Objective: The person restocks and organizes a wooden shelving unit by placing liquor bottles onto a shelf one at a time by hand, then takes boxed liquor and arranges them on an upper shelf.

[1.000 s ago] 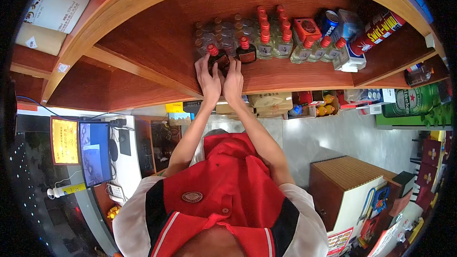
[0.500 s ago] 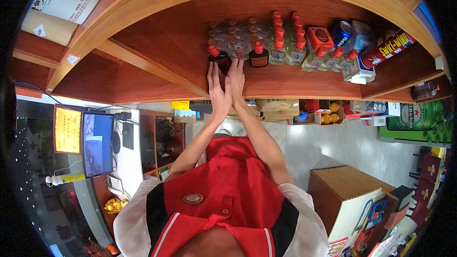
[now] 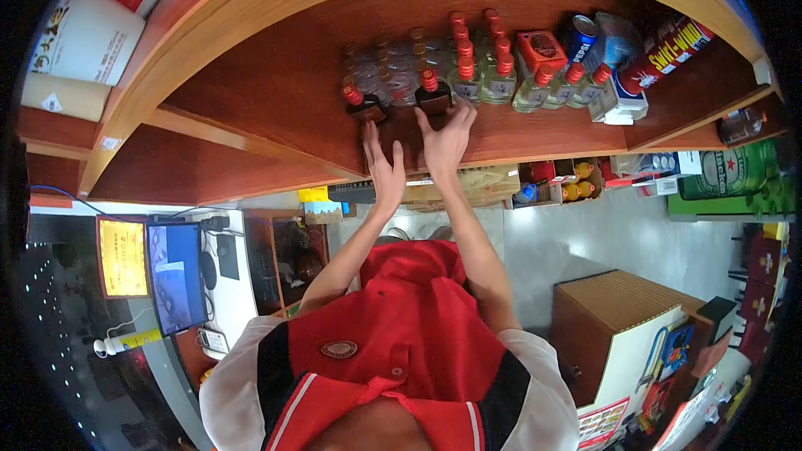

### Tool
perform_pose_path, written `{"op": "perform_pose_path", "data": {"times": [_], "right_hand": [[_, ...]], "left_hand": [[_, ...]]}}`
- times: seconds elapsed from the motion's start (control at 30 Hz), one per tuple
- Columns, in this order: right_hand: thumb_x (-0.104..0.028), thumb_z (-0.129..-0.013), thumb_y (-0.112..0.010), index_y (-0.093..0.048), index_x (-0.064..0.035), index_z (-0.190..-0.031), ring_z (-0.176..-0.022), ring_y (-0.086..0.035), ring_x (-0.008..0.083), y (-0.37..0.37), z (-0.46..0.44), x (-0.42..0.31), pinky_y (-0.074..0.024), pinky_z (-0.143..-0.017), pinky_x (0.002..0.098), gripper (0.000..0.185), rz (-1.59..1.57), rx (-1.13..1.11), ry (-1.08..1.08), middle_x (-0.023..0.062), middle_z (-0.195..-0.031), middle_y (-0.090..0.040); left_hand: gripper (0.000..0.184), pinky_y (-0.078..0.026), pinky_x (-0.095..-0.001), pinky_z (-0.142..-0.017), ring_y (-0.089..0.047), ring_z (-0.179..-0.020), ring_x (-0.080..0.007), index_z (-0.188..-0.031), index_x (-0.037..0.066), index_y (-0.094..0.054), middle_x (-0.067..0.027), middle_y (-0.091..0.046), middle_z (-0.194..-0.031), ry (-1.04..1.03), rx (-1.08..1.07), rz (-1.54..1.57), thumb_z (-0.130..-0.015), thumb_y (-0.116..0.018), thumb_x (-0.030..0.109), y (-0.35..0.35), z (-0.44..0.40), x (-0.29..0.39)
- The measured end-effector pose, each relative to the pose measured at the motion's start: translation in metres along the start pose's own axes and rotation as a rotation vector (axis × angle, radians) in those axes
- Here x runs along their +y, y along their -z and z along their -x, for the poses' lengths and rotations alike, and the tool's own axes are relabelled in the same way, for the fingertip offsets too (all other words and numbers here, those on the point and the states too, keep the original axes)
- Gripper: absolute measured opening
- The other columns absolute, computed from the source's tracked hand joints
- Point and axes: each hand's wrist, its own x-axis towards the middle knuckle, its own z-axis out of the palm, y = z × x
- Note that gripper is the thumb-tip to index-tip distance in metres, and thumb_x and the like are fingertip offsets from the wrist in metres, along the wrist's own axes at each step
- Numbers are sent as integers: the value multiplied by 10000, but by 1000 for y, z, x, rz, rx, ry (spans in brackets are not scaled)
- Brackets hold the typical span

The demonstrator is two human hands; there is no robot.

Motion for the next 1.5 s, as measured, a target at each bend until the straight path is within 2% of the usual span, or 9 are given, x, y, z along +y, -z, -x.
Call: {"op": "perform_pose_path", "data": {"times": [0.37,0.77,0.9,0.97,1.03,1.17,1.27,1.4,1.5], "right_hand": [[-227,-762,-935,-544,42,-1291,-843,-594,288,-9,-6,11,-518,-762,435,711,-33,-62,6,157,-1057,-552],[-287,-772,-926,-509,15,-1160,-804,-572,324,-36,7,-12,-500,-710,453,644,-59,-233,-93,163,-1045,-509],[-333,-806,-900,-505,46,-1220,-963,-622,439,-44,11,-10,-529,-785,506,686,-36,-257,-83,230,-1184,-523],[-347,-773,-928,-501,36,-1140,-811,-568,343,-42,12,-7,-484,-694,466,681,-21,-213,-50,177,-1044,-499],[-346,-780,-925,-498,44,-1091,-806,-553,362,-32,13,-11,-467,-689,475,657,-60,-197,-35,177,-1002,-494],[-330,-829,-874,-537,51,-1142,-962,-582,439,-4,22,2,-480,-823,497,596,-5,-214,-70,243,-1073,-548],[-257,-895,-808,-573,31,-1129,-1027,-569,421,32,36,14,-466,-887,484,439,8,-168,25,213,-1066,-569],[-235,-911,-788,-592,12,-1128,-1036,-570,408,85,58,32,-461,-912,483,383,232,-153,67,203,-1085,-579],[-228,-917,-778,-604,2,-1117,-1039,-571,403,112,71,40,-455,-929,485,350,356,-49,143,203,-1089,-589]], "left_hand": [[701,-230,-491,-1270,-222,-1574,-421,-1643,-19,-203,-283,-221,-1690,75,19,14,-1078,-518,252,-6,-3,7],[635,-275,-481,-1260,-292,-1545,-427,-1589,-61,-318,-284,-319,-1649,67,140,-10,-1000,-532,40,-12,-6,9],[673,-270,-489,-1260,-281,-1545,-446,-1595,-54,-313,-284,-298,-1660,59,121,-46,-964,-545,-16,-10,-6,6],[676,-271,-493,-1257,-277,-1545,-452,-1597,-51,-310,-286,-289,-1664,45,121,-51,-963,-545,-16,-13,-4,6],[688,-267,-500,-1255,-265,-1548,-459,-1602,-34,-317,-294,-278,-1666,24,127,-37,-954,-548,-15,-13,-4,7],[667,-346,-504,-1205,-431,-1447,-448,-1582,-31,-355,-299,-357,-1613,24,172,7,-947,-559,-11,-18,-2,1],[589,-433,-486,-1107,-576,-1252,-392,-1497,-26,-425,-250,-499,-1406,26,170,19,-932,-591,-18,-16,0,3],[453,-426,-522,-1079,-530,-1280,-441,-1390,-13,-491,-268,-501,-1371,-18,85,-16,-952,-597,32,-10,3,6],[380,-427,-528,-1065,-541,-1278,-417,-1333,36,-577,-173,-563,-1392,-99,32,-137,-961,-602,113,-10,7,5]]}}
